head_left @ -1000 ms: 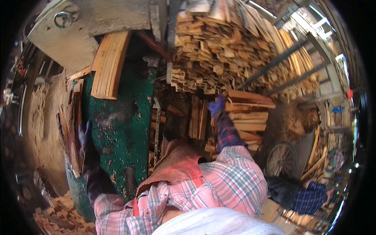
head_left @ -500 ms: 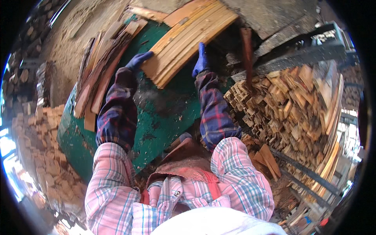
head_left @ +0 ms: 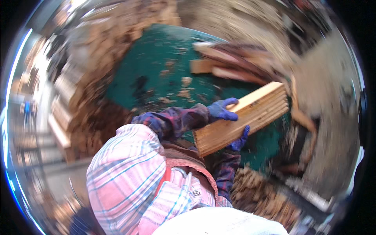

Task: The person picks up individual pieces of cut wood from a pile and stacks them onto a green workbench. The person wears blue gloves and a plaid shirt while handling the wood pieces one by one.

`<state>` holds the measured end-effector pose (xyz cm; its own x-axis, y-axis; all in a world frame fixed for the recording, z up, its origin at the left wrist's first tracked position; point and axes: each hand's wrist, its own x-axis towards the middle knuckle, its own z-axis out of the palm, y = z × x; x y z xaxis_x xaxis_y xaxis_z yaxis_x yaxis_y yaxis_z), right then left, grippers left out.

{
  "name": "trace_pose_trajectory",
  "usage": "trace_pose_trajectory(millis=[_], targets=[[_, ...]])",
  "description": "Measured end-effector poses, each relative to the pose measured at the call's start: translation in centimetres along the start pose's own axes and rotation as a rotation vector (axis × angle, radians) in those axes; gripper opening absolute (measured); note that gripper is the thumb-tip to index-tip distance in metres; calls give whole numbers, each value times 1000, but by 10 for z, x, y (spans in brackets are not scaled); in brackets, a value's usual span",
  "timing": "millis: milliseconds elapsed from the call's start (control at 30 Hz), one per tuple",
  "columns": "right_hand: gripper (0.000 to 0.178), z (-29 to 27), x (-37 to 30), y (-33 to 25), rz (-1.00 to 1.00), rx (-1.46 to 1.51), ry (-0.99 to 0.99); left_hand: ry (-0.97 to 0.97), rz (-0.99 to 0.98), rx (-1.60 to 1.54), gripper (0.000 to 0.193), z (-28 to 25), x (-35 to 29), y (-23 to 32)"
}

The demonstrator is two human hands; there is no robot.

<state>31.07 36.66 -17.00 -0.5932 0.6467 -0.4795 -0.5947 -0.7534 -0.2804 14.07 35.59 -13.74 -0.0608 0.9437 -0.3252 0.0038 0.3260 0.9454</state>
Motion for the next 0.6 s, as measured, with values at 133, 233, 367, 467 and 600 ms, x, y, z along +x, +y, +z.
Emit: trace_pose_trajectory(millis=[133,233,367,467,600], targets=[[65,62,42,52,-124,-438,-303,460,370,-162,73,-76,-103,28],[48,157,74,134,-513,-904,-638,766,944,-97,68,-161,-186,12],[49,324,44,255,-66,-772,-983,1185,1162,-122,65,-245,-308,26],[51,436,1,332,-98,-941,-1395,1290,1102,-480,50,-311,-391,53],[51,497,48,412,-755,-1159,-1864,1516,1206,-178,26,-432,-436,55]])
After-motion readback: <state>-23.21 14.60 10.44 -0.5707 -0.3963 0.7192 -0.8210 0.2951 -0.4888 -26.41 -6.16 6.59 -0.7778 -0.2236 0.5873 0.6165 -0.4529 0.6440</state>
